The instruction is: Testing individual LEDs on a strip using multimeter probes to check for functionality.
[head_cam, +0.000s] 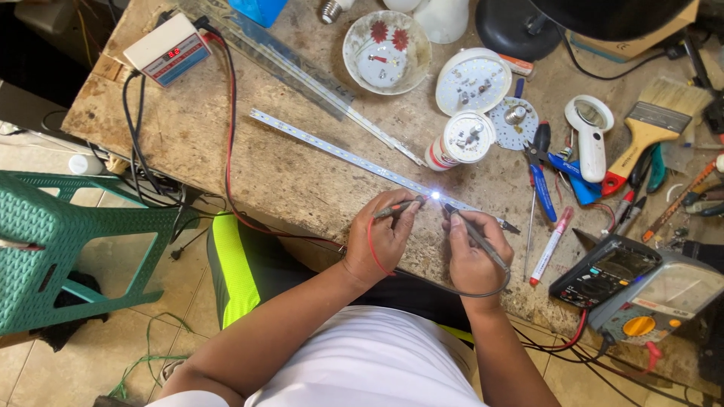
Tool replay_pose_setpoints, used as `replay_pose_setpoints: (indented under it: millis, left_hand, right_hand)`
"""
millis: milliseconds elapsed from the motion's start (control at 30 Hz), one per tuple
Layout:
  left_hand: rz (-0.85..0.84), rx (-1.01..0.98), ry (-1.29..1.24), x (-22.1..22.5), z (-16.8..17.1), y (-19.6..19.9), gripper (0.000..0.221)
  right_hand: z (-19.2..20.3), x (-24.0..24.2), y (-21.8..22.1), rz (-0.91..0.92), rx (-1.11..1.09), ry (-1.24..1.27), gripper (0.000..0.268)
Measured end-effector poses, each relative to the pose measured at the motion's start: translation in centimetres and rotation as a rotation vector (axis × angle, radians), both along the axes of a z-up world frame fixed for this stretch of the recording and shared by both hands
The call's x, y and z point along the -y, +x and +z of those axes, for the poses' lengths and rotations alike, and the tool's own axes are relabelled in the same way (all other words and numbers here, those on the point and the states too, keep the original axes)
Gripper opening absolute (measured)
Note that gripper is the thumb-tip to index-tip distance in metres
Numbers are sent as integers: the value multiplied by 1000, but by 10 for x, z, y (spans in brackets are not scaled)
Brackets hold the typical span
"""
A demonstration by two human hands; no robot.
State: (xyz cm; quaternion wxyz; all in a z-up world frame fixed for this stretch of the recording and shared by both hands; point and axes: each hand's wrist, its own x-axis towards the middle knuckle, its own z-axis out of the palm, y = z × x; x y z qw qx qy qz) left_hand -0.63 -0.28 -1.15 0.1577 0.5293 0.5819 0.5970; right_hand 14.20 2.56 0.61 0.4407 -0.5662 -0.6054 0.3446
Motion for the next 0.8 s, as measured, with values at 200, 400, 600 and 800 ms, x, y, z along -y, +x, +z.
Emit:
replay_pose_setpoints:
  millis: [200, 400, 600, 800]
  left_hand:
    - [-14, -6, 2, 0, -2, -3, 12]
    - [19, -2, 25, -1, -2, 1, 13]
    - [61, -62, 33, -1, 0, 2, 15]
    - [55, -52, 35, -1, -1, 1, 14]
  right_hand:
    - [3, -1, 0, -9, 56, -7, 8]
    - [6, 0, 0, -7, 72, -20, 7]
    - [5, 2, -3, 3, 76, 11, 7]
    - [6, 2, -4, 3, 59, 24, 7]
